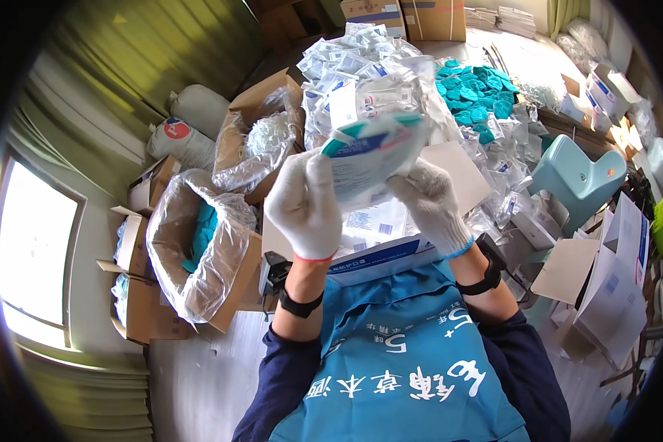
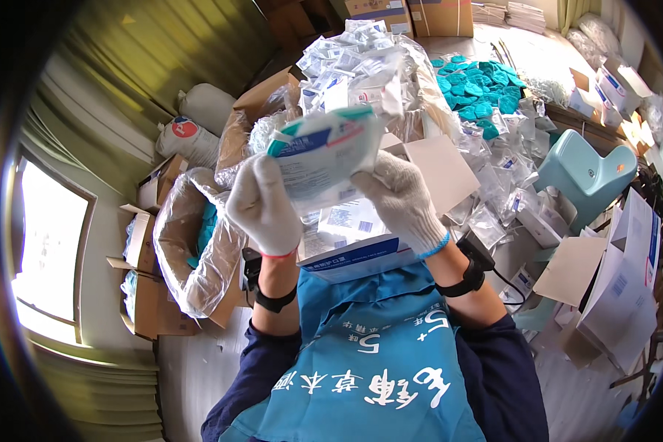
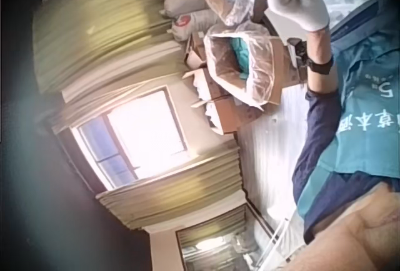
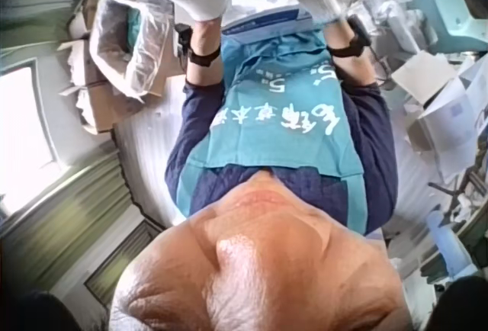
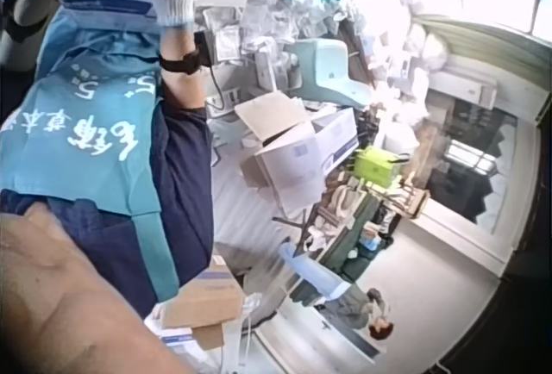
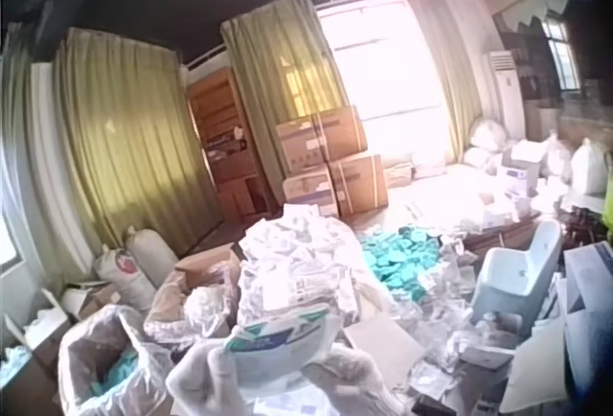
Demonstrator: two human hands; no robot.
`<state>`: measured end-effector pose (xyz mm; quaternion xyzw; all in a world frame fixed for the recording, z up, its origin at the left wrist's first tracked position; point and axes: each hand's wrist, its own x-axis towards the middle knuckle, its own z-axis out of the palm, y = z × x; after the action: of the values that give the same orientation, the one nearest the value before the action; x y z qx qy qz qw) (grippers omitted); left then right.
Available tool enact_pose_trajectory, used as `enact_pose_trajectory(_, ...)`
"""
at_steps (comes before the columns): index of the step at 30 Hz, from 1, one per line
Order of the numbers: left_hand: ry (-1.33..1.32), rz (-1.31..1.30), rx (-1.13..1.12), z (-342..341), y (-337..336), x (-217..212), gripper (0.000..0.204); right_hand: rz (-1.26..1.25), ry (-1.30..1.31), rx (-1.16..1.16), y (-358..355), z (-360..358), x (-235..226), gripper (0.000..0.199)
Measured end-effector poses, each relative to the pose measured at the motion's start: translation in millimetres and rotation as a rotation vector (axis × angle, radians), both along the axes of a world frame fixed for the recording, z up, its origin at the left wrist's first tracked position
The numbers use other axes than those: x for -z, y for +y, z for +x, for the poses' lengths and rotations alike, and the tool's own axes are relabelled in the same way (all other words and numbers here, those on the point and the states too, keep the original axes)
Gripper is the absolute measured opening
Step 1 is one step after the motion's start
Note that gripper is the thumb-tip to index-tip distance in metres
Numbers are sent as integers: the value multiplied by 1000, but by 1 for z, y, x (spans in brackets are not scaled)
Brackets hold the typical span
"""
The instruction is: The person unpacks teal surgical masks from a cardboard box and places them into a large teal tote bag. They repeatedly open the box, remove a mask, and transfer it to the bag, continuing this process throughout the clip.
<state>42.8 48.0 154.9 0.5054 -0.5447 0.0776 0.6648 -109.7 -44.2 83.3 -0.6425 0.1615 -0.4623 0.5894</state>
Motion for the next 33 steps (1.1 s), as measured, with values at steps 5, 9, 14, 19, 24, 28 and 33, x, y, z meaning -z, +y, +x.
enact_pose_trajectory(5, -33, 250, 99, 25, 14, -37, 14, -309, 166, 220, -11, -6, -5, 14)
enact_pose_trajectory(9, -217, 434, 262, 34, 15, -41, 12, -385, 164, 268, -8, -10, -8, 13)
enact_pose_trajectory(14, -455, 456, 401, 32, 18, -42, 20, -507, 220, 274, -5, -16, -16, 12)
enact_pose_trajectory(19, -339, 168, 154, 45, 24, -24, 14, -237, 128, 373, -14, -21, -8, 9)
enact_pose_trajectory(24, 376, -27, 5, 66, 37, -32, 10, 29, 159, 793, -65, -68, -4, 15)
enact_pose_trajectory(28, 651, -3, 172, 79, 31, -19, 17, -131, 713, 1140, -111, -111, 8, 23)
enact_pose_trajectory(33, 754, 52, 160, 61, 20, -10, 13, -291, 269, 777, -91, -86, 6, 44)
